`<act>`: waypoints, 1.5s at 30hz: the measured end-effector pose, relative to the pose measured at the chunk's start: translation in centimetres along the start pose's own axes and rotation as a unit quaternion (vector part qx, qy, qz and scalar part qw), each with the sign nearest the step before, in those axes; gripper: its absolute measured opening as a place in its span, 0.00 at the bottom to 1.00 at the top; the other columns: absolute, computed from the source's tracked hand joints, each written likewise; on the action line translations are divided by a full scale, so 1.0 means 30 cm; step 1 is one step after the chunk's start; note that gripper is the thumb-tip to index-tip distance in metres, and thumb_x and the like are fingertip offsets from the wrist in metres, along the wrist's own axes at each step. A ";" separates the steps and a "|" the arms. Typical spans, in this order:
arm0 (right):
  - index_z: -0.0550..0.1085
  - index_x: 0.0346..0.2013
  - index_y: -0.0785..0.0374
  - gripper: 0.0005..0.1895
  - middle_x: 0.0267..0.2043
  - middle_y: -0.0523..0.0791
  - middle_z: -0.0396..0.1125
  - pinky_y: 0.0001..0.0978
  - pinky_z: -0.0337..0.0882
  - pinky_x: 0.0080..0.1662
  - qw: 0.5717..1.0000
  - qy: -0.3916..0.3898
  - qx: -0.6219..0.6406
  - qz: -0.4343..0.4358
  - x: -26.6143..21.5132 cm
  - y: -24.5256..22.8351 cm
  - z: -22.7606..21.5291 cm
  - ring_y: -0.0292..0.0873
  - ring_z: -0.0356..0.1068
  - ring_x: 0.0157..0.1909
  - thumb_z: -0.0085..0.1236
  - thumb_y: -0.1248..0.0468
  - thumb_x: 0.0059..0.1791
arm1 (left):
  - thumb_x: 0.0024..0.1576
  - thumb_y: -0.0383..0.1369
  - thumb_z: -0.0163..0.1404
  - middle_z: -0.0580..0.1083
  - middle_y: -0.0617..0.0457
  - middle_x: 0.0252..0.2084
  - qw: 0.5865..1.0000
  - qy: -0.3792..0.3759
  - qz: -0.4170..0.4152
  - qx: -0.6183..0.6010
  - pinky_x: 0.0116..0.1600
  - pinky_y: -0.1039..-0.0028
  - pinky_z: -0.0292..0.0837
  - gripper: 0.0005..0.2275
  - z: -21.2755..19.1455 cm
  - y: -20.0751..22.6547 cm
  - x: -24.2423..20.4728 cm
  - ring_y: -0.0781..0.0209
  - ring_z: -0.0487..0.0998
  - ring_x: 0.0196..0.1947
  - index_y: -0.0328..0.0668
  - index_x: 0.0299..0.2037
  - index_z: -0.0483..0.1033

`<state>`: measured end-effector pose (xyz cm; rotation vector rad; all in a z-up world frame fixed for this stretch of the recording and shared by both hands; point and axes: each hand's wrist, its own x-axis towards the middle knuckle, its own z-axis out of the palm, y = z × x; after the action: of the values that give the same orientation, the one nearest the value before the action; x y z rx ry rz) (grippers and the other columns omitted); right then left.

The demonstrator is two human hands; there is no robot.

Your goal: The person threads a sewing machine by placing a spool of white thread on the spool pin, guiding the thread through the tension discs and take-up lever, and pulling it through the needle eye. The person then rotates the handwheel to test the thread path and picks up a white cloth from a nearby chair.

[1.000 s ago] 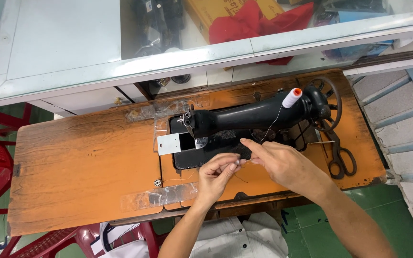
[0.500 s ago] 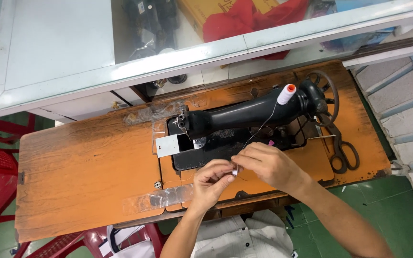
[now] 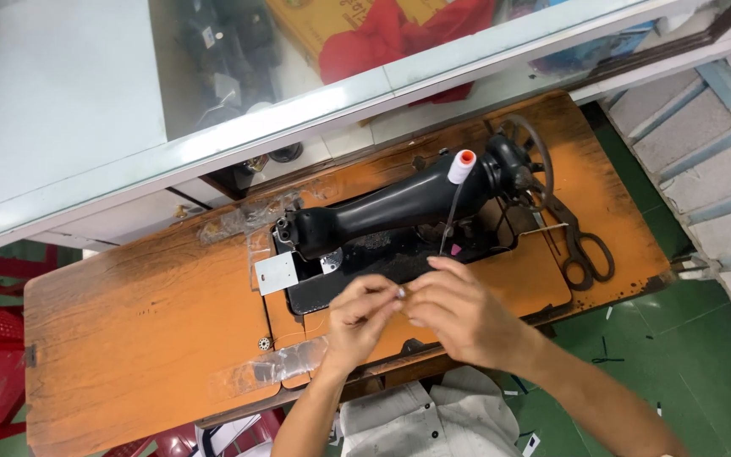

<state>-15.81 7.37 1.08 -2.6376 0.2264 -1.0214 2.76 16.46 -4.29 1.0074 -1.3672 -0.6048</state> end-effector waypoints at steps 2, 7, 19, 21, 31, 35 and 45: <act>0.79 0.34 0.65 0.04 0.34 0.48 0.77 0.49 0.71 0.62 0.999 0.011 0.047 0.010 -0.022 0.047 -0.005 0.45 0.76 0.40 0.59 0.74 0.49 | 0.59 0.24 0.57 0.77 0.46 0.44 0.997 -0.067 -0.013 -0.028 0.49 0.76 0.82 0.05 0.019 0.022 -0.003 0.58 0.79 0.44 0.40 0.43 0.82; 0.72 0.32 0.64 0.10 0.28 0.44 0.65 0.27 0.63 0.19 0.993 -0.038 0.116 0.002 -0.129 0.016 0.053 0.38 0.61 0.20 0.45 0.80 0.46 | 0.56 0.20 0.59 0.77 0.43 0.43 0.997 0.004 0.036 -0.063 0.46 0.75 0.81 0.09 0.043 0.057 -0.001 0.55 0.79 0.41 0.35 0.45 0.81; 0.74 0.33 0.67 0.03 0.26 0.45 0.70 0.30 0.70 0.27 0.988 0.103 0.010 0.111 -0.232 0.110 -0.112 0.40 0.68 0.24 0.56 0.75 0.49 | 0.61 0.25 0.55 0.77 0.44 0.41 0.978 -0.200 -0.021 -0.060 0.42 0.75 0.79 0.03 0.204 0.095 0.079 0.57 0.80 0.39 0.35 0.39 0.83; 0.71 0.30 0.65 0.06 0.23 0.44 0.64 0.32 0.63 0.24 0.992 0.077 0.061 0.085 -0.260 0.044 -0.085 0.40 0.61 0.21 0.50 0.78 0.47 | 0.63 0.25 0.51 0.76 0.45 0.42 0.987 -0.160 0.009 -0.017 0.44 0.74 0.79 0.06 0.204 0.086 0.115 0.56 0.79 0.40 0.36 0.37 0.82; 0.70 0.34 0.62 0.14 0.24 0.41 0.57 0.31 0.54 0.20 0.987 0.092 0.110 0.066 -0.304 0.043 -0.128 0.36 0.51 0.21 0.41 0.81 0.45 | 0.59 0.16 0.51 0.76 0.46 0.49 0.984 -0.171 -0.028 -0.043 0.55 0.72 0.82 0.09 0.236 -0.002 0.095 0.57 0.78 0.49 0.39 0.41 0.81; 0.72 0.28 0.68 0.09 0.23 0.47 0.65 0.36 0.60 0.23 0.992 0.097 0.044 0.071 -0.252 0.069 -0.125 0.41 0.62 0.20 0.43 0.76 0.50 | 0.60 0.18 0.54 0.76 0.42 0.45 0.978 -0.169 0.014 -0.125 0.44 0.75 0.81 0.08 0.257 0.105 0.096 0.56 0.80 0.37 0.33 0.47 0.81; 0.70 0.62 0.55 0.24 0.27 0.40 0.66 0.24 0.69 0.27 0.951 0.018 0.299 0.074 -0.319 0.095 -0.180 0.33 0.66 0.25 0.63 0.59 0.52 | 0.58 0.24 0.59 0.77 0.42 0.45 0.934 -0.238 -0.162 -0.210 0.49 0.70 0.80 0.14 0.203 0.073 0.088 0.55 0.81 0.42 0.36 0.53 0.71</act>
<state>-26.59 5.89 -2.13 -2.0255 0.0973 -0.9101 -3.17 13.87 -1.63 0.7595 -1.4034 -1.3994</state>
